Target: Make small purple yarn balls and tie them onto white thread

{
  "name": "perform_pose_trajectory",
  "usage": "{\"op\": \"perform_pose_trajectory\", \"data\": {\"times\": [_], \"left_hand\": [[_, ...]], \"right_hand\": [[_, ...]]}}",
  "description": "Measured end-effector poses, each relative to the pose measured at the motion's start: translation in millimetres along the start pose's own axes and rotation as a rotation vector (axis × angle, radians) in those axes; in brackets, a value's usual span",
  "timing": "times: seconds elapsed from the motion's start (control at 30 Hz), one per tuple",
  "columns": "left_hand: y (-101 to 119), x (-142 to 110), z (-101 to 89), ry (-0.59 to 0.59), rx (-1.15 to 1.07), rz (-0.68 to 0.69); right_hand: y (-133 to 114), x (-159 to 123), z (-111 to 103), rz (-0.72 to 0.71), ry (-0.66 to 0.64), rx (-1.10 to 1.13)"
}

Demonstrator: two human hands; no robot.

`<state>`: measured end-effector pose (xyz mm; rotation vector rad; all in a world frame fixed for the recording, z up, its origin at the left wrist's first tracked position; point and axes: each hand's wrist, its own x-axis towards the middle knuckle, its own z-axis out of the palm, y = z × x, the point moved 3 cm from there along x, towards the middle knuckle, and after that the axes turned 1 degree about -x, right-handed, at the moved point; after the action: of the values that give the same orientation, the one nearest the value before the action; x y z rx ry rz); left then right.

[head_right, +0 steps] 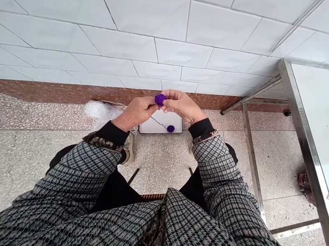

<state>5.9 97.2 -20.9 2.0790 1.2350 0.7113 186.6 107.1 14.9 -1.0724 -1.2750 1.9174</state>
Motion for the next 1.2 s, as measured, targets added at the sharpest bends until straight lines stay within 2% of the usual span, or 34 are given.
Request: {"op": "perform_pose_trajectory", "data": {"times": [0.1,0.2,0.33,0.43,0.5,0.63,0.73,0.87,1.03,1.1,1.2], "left_hand": [[7.6,-2.0,9.7,-0.125,0.011,0.103],[12.3,-4.2,11.5,-0.173,0.042,0.161],[13.8,-5.6,0.6,-0.087,0.049,0.172],[12.3,-5.5,-10.6,-0.005,0.060,0.152],[10.3,-4.8,-15.6,0.032,0.062,0.132],[4.5,-2.9,-16.7,0.079,0.029,0.017],[2.3,-2.2,-13.6,0.109,0.008,-0.063],[2.6,-1.5,-13.7,0.145,-0.012,-0.074],[-2.2,-0.4,-16.1,0.188,-0.047,-0.113],[-3.3,-0.3,-12.4,0.165,-0.044,-0.115],[0.3,-0.7,-0.9,0.021,-0.067,-0.034]], "right_hand": [[3.8,6.5,-5.1,-0.041,0.127,-0.034],[9.1,12.3,-10.4,-0.078,0.223,-0.176],[13.2,14.1,-13.5,-0.108,0.299,-0.486],[14.6,12.7,-8.3,-0.099,0.221,-0.625],[15.5,11.5,-2.1,-0.064,0.122,-0.598],[16.3,9.6,9.2,0.040,0.001,-0.327],[15.6,9.0,12.9,0.073,0.018,-0.173],[15.8,7.9,13.7,0.091,0.031,-0.102],[11.8,6.8,13.3,0.002,-0.017,-0.046],[8.9,7.7,10.1,-0.060,0.011,-0.018],[8.1,11.8,0.4,-0.109,0.136,-0.034]]}}
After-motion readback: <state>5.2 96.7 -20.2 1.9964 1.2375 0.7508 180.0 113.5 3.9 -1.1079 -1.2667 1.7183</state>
